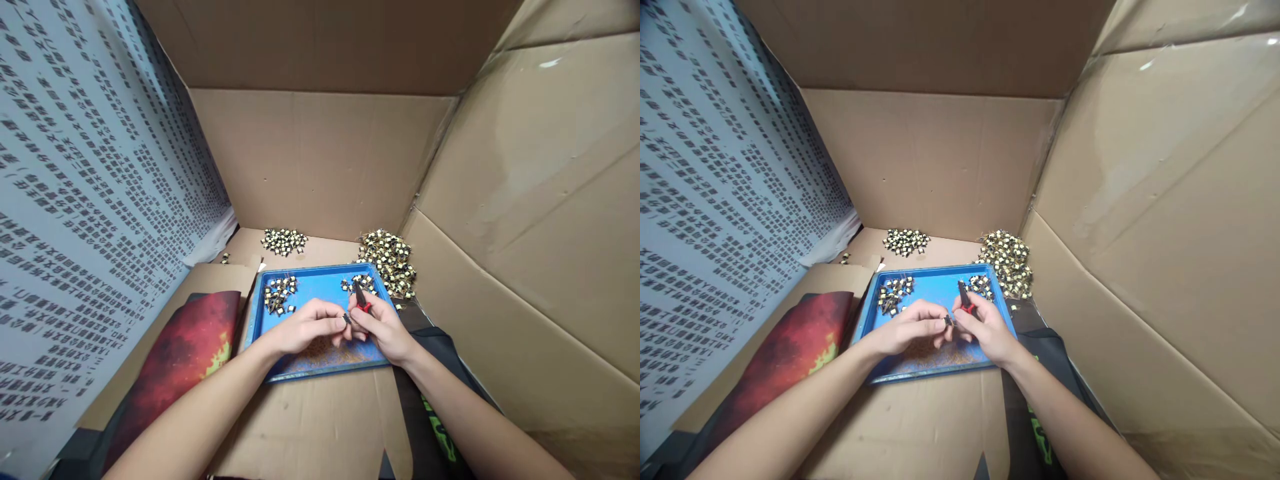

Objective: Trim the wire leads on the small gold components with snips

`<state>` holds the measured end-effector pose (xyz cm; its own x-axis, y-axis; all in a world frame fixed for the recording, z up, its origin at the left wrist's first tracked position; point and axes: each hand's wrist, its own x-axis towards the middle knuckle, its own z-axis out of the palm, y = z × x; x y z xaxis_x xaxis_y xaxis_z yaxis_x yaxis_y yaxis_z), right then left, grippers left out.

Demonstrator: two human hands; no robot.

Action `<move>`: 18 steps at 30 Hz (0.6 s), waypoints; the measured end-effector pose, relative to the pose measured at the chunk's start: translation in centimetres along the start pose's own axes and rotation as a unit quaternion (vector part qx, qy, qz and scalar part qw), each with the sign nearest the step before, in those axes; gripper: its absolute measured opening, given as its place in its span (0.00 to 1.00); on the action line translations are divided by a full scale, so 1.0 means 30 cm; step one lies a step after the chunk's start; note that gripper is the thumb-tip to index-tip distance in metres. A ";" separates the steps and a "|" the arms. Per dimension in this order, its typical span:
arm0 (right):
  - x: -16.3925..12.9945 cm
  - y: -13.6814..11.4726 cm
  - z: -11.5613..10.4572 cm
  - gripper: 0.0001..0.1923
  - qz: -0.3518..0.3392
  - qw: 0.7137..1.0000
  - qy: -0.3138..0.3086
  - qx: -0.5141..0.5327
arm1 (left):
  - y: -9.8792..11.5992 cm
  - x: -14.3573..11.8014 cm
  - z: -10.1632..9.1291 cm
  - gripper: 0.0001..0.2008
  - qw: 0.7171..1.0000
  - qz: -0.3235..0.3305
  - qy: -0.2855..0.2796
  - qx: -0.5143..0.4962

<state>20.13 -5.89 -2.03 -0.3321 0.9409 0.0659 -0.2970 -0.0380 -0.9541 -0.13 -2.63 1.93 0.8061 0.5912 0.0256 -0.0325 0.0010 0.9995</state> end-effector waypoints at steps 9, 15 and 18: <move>0.014 0.018 -0.011 0.19 -0.021 0.999 0.038 -0.009 | -0.013 0.004 -0.007 0.20 0.998 0.041 0.041 0.020; 0.004 0.006 -0.023 0.18 -0.023 0.992 0.011 -0.127 | -0.019 0.003 -0.010 0.20 0.987 0.095 0.107 0.068; 0.005 -0.015 -0.015 0.17 -0.046 0.984 -0.015 -0.171 | -0.013 0.003 -0.008 0.20 0.986 0.114 0.107 0.060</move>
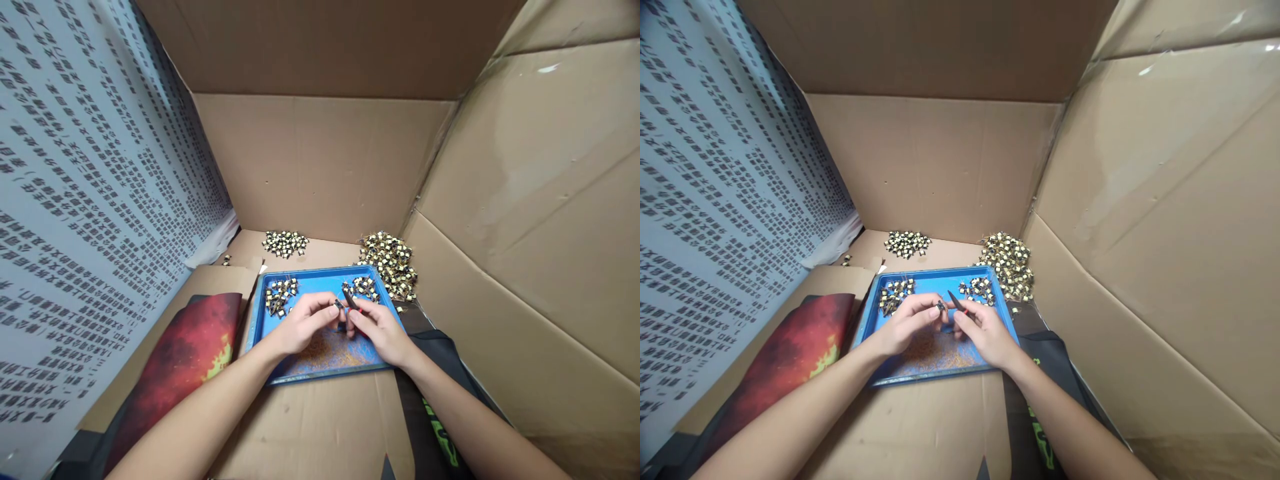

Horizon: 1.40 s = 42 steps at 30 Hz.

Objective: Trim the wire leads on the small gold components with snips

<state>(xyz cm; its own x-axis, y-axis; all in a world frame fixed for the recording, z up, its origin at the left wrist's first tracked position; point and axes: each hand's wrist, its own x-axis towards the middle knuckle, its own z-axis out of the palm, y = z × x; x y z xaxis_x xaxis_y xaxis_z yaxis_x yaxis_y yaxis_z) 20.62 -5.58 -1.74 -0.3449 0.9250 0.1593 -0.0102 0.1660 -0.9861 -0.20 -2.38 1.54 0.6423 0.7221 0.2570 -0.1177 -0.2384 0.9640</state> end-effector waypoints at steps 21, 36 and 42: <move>-0.012 -0.001 0.004 0.21 0.013 0.999 0.016 -0.042 | -0.014 -0.003 -0.004 0.21 0.998 -0.010 0.009 0.058; -0.009 -0.012 0.027 0.22 0.040 0.998 0.040 0.001 | -0.022 -0.002 0.011 0.18 0.962 0.082 0.103 0.239; 0.009 0.010 0.026 0.21 0.061 0.991 0.068 0.101 | -0.010 -0.009 0.019 0.17 0.961 0.096 0.110 0.237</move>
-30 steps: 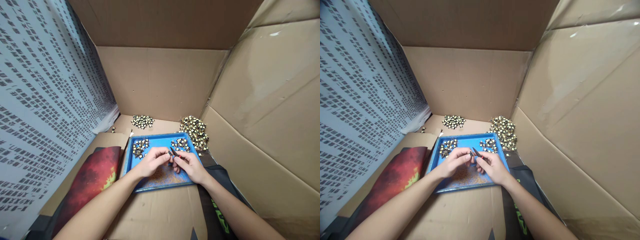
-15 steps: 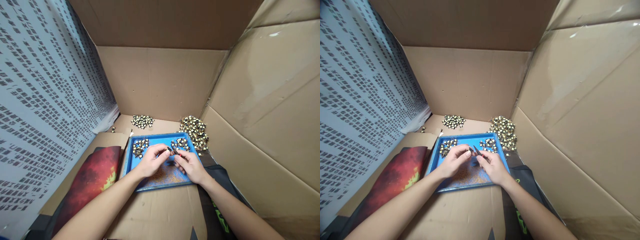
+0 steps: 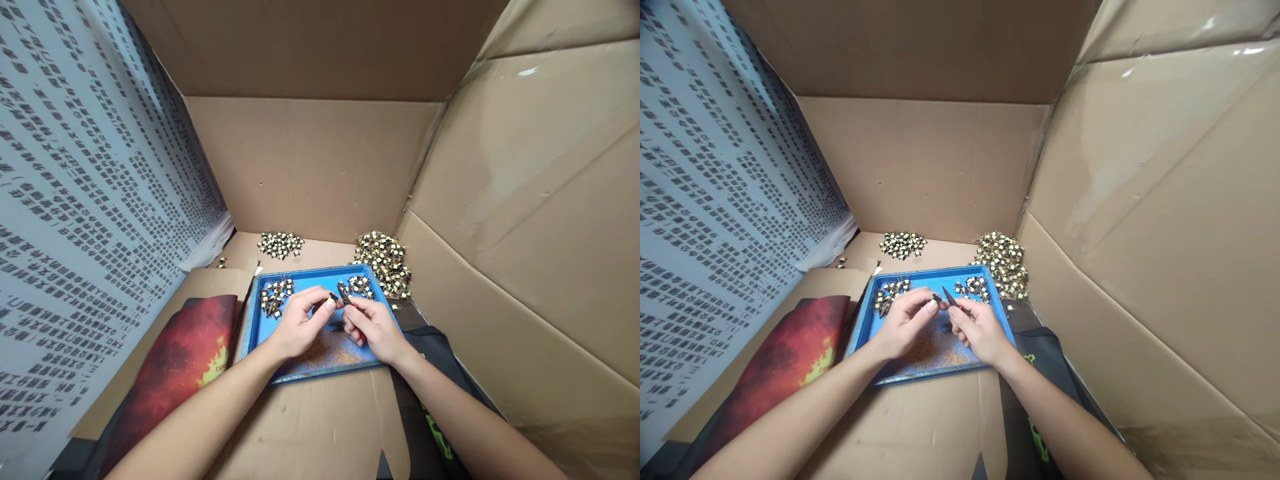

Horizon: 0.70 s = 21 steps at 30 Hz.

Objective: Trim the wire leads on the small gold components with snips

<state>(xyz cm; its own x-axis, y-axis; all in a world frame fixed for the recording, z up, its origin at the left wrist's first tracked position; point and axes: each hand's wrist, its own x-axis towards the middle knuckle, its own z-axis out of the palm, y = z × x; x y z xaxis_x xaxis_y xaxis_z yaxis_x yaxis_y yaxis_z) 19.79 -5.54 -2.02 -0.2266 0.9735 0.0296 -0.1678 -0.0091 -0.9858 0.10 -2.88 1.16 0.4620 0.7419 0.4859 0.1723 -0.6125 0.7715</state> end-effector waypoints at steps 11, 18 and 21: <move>-0.006 -0.008 -0.038 0.22 -0.044 0.995 0.042 -0.080 | -0.010 0.023 -0.012 0.16 0.995 -0.028 0.040 0.088; -0.008 0.004 -0.026 0.21 -0.080 0.981 0.033 -0.175 | -0.006 0.021 -0.010 0.16 0.993 -0.031 0.030 0.108; -0.008 0.004 -0.032 0.19 -0.108 0.971 0.029 -0.212 | -0.006 0.021 -0.005 0.17 0.993 -0.033 0.019 0.109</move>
<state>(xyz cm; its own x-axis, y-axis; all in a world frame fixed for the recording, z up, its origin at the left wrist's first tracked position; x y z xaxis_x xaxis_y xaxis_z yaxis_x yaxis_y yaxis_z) 20.75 -5.54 -2.31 -0.1733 0.9536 0.2462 0.2065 0.2796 -0.9376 0.22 -2.26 1.37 0.4115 0.7900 0.4544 0.3871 -0.6029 0.6976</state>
